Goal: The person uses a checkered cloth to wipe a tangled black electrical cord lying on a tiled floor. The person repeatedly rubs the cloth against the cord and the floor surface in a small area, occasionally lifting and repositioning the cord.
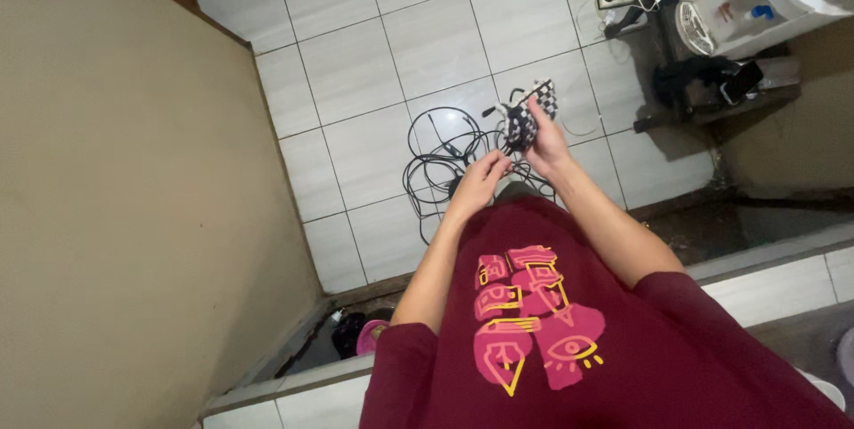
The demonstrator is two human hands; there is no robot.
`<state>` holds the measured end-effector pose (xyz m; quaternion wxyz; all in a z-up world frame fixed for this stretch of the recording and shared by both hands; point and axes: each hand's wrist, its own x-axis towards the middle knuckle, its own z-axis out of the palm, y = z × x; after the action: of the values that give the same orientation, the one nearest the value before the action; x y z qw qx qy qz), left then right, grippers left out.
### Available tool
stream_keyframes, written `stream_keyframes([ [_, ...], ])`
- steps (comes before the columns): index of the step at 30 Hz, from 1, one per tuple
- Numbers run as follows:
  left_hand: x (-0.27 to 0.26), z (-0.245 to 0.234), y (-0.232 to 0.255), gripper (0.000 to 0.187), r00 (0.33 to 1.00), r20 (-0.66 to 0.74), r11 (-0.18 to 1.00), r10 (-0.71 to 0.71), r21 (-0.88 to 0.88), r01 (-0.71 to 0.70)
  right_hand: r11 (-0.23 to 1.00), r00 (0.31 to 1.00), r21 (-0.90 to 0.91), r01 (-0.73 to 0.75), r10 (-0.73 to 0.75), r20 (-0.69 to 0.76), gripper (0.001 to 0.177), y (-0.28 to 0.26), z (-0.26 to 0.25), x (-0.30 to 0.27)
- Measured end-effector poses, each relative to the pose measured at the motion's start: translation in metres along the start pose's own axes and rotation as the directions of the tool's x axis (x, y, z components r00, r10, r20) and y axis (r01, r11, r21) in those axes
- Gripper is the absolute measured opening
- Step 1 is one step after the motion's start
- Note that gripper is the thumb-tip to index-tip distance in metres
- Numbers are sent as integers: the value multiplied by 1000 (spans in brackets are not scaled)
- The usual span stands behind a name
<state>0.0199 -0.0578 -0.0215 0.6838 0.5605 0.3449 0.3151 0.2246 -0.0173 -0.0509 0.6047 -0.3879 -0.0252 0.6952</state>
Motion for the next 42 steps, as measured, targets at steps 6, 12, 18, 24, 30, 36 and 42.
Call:
stream_keyframes([
  [6,-48,-62,-3,26,988,140,990,-71,129,53,953,981,245,176,-150,-119,22,-94,-40,30],
  [12,-52,-55,-17,24,970,190,988,-155,32,151,982,990,137,132,-138,32,33,-79,-17,13],
  [18,-22,-8,11,30,991,9,989,-131,68,130,1000,1000,-17,1,-1,-8,21,-9,12,-11],
  [24,-69,-78,18,33,972,213,991,-102,106,80,976,977,80,202,-196,-79,27,-100,-39,22],
  [30,-93,-112,-12,30,958,25,958,-287,-10,288,984,988,100,144,-138,-67,24,-77,-54,23],
  [36,-88,-86,-33,16,972,-126,969,-198,-174,174,993,996,-93,-70,64,-69,32,-36,-39,1],
  [42,-80,-75,-37,14,963,-243,967,-116,-251,53,985,992,-147,-86,71,-102,35,-38,-35,-6],
])
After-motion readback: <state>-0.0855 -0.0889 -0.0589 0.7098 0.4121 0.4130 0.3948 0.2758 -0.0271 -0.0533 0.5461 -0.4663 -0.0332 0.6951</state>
